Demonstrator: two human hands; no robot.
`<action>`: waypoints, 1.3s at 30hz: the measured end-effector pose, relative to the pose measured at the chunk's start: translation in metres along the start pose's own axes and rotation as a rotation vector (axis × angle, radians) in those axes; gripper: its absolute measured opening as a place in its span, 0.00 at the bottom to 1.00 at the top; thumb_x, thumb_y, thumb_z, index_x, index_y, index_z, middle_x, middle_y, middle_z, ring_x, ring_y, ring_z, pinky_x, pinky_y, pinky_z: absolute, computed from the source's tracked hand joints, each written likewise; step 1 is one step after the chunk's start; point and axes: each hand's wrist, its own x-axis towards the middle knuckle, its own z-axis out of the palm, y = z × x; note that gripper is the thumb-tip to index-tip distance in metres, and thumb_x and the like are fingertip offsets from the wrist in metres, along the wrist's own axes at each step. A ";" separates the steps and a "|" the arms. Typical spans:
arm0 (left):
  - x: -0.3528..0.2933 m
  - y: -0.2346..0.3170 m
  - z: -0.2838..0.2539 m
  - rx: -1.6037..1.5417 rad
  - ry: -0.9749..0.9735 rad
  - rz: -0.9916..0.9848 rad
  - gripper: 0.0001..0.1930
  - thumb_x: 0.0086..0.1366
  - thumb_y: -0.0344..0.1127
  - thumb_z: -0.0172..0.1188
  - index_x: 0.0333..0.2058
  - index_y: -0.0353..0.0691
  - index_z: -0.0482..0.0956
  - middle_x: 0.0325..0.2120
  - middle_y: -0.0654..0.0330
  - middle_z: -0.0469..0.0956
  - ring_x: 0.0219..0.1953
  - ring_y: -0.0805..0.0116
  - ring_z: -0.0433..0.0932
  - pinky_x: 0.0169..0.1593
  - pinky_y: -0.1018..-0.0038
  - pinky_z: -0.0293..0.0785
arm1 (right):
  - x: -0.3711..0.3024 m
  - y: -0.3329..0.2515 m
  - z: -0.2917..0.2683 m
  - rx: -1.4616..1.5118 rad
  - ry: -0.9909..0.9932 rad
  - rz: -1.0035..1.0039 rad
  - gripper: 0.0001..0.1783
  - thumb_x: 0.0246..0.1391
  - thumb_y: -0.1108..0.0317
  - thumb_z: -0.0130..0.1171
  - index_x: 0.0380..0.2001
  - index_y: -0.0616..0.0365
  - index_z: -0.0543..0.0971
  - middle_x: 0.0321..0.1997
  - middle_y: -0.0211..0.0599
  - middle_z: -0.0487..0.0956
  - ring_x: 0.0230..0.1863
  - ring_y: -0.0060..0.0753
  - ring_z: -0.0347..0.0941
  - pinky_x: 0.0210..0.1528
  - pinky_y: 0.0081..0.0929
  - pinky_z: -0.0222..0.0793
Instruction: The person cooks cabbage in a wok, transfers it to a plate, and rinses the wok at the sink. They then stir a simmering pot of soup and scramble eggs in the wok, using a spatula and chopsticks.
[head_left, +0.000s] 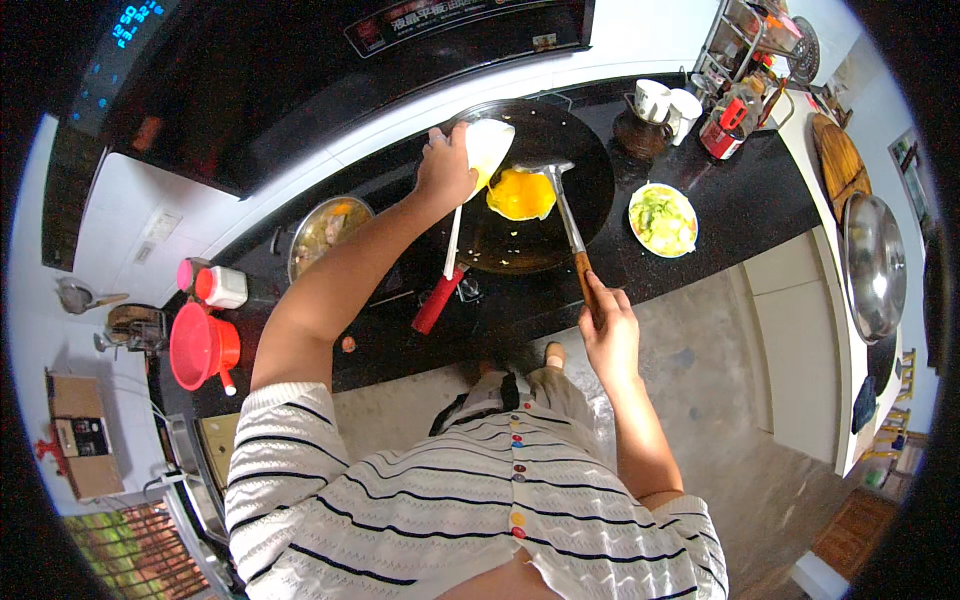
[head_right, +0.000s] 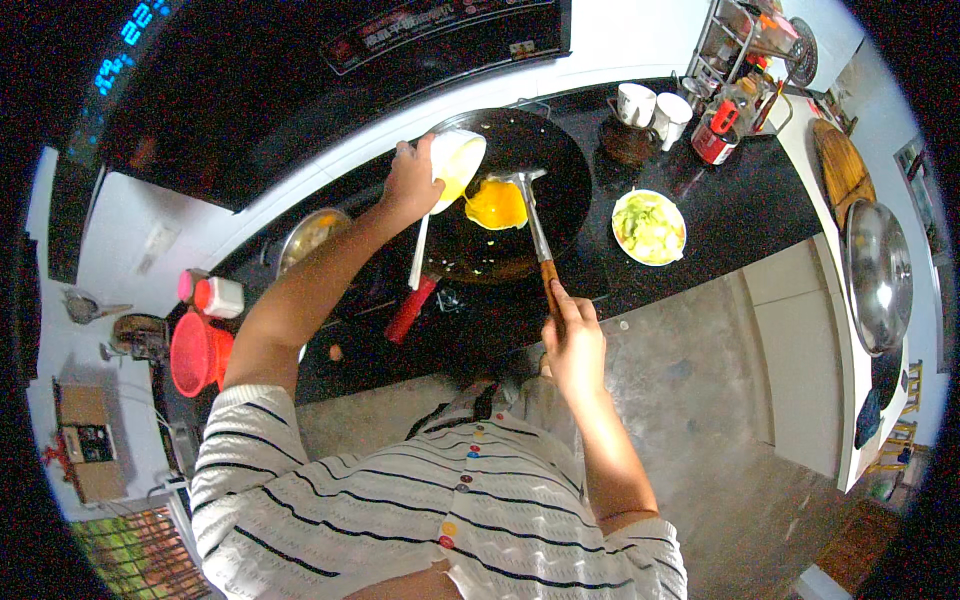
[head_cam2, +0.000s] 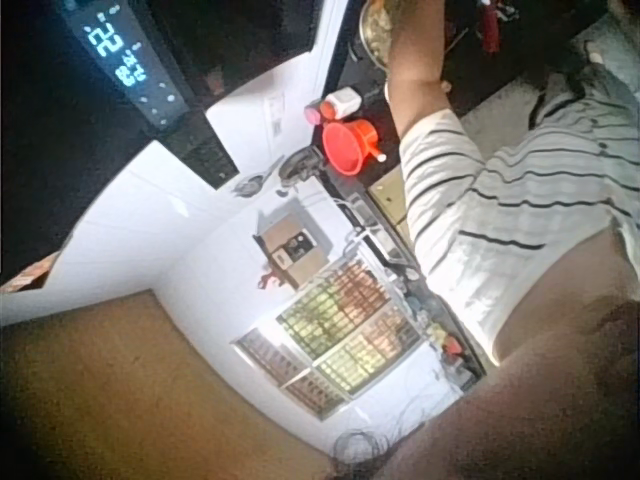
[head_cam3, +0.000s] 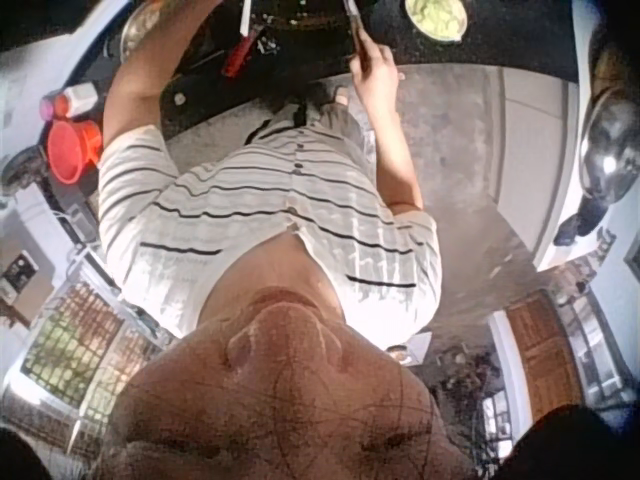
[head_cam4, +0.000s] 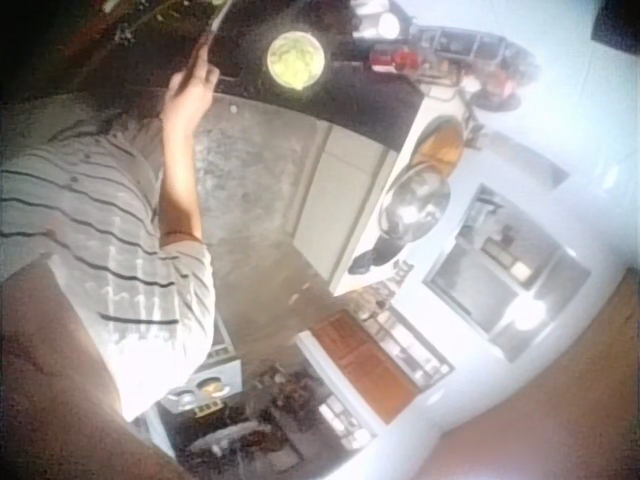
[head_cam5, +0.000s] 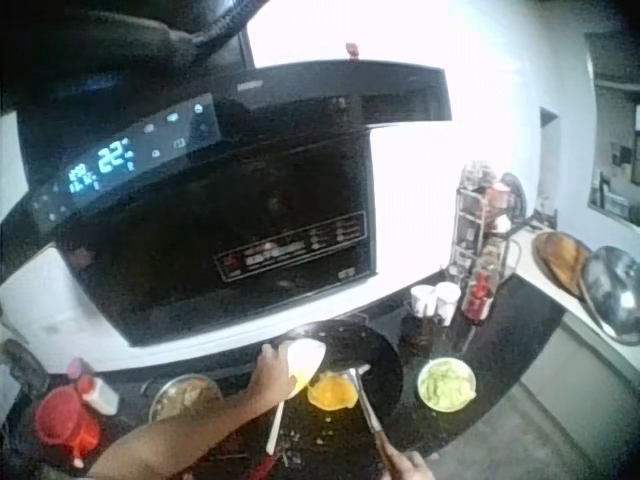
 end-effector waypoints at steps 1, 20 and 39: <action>0.002 0.002 -0.002 0.020 -0.003 0.004 0.37 0.49 0.31 0.65 0.58 0.38 0.57 0.47 0.37 0.61 0.47 0.39 0.69 0.46 0.57 0.74 | -0.001 -0.002 -0.001 0.006 0.005 -0.013 0.27 0.47 0.76 0.55 0.54 0.52 0.73 0.39 0.44 0.74 0.36 0.48 0.75 0.39 0.36 0.73; 0.049 0.035 -0.023 0.144 -0.269 -0.216 0.38 0.50 0.41 0.64 0.55 0.33 0.57 0.52 0.34 0.58 0.51 0.38 0.68 0.45 0.59 0.77 | -0.017 -0.023 0.025 -0.038 0.012 -0.092 0.26 0.49 0.76 0.55 0.54 0.51 0.72 0.40 0.43 0.72 0.34 0.49 0.76 0.36 0.38 0.74; 0.042 0.040 -0.013 0.092 -0.209 -0.206 0.37 0.49 0.40 0.63 0.56 0.36 0.57 0.50 0.35 0.61 0.48 0.37 0.71 0.51 0.57 0.71 | -0.009 -0.043 0.018 -0.020 -0.035 -0.067 0.24 0.47 0.79 0.54 0.52 0.61 0.72 0.34 0.50 0.72 0.32 0.53 0.74 0.36 0.40 0.72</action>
